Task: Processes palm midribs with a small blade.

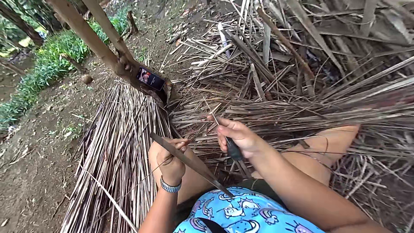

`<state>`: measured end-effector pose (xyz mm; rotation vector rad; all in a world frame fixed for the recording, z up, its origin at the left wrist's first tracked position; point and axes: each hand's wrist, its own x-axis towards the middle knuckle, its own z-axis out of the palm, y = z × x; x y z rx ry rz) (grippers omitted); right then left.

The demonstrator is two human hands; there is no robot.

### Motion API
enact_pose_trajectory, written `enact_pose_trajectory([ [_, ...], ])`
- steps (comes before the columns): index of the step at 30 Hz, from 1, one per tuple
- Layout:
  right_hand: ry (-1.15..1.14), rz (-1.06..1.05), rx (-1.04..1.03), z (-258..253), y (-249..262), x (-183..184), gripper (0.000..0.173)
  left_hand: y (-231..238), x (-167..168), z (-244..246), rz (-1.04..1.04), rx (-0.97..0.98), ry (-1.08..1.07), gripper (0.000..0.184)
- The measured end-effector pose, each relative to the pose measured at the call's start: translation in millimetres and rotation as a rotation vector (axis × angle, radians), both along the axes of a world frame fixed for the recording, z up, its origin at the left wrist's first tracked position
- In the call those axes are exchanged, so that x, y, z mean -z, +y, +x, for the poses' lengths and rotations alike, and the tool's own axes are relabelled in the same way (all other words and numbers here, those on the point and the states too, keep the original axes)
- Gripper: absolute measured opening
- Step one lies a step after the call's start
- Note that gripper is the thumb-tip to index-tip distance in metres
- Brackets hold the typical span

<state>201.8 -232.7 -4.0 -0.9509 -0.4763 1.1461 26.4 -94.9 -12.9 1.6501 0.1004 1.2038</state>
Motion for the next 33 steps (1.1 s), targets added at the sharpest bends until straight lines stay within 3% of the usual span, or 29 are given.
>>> enact_pose_trajectory([
  [8, -0.017, -0.006, -0.012, 17.5, -11.2, 3.1, 0.03, 6.8, -12.7, -24.5, 0.197, -0.057, 0.047, 0.011],
  [13, 0.022, -0.132, 0.246, 65.6, -32.5, 21.2, 0.03, 10.5, -36.1, -64.0, 0.276, 0.037, 0.11, 0.015],
  [21, -0.011, -0.155, 0.281, 75.1, -40.1, 33.9, 0.029, 7.6, -38.3, -61.0, 0.404, 0.004, 0.161, 0.011],
  [23, 0.066, -0.249, 0.381, 90.5, -52.1, 40.4, 0.03, 15.4, -48.3, -76.5, 0.359, -0.07, 0.111, 0.011],
  [25, 0.243, -0.294, 0.598, 122.5, -89.3, 71.6, 0.032, 35.3, -72.5, -109.9, 0.358, -0.178, 0.057, 0.012],
  [28, 0.288, -0.409, 0.876, 156.8, -129.6, 111.5, 0.028, 54.8, -84.9, -124.7, 0.463, -0.288, 0.086, 0.015],
  [31, 0.188, -0.366, 0.694, 112.5, -107.2, 92.3, 0.025, 51.4, -62.8, -81.2, 0.46, -0.317, 0.087, 0.017],
  [33, 0.098, -0.102, 0.293, 59.5, -87.1, 69.6, 0.032, 43.3, -40.3, -33.9, 0.396, -0.288, 0.035, 0.018],
])
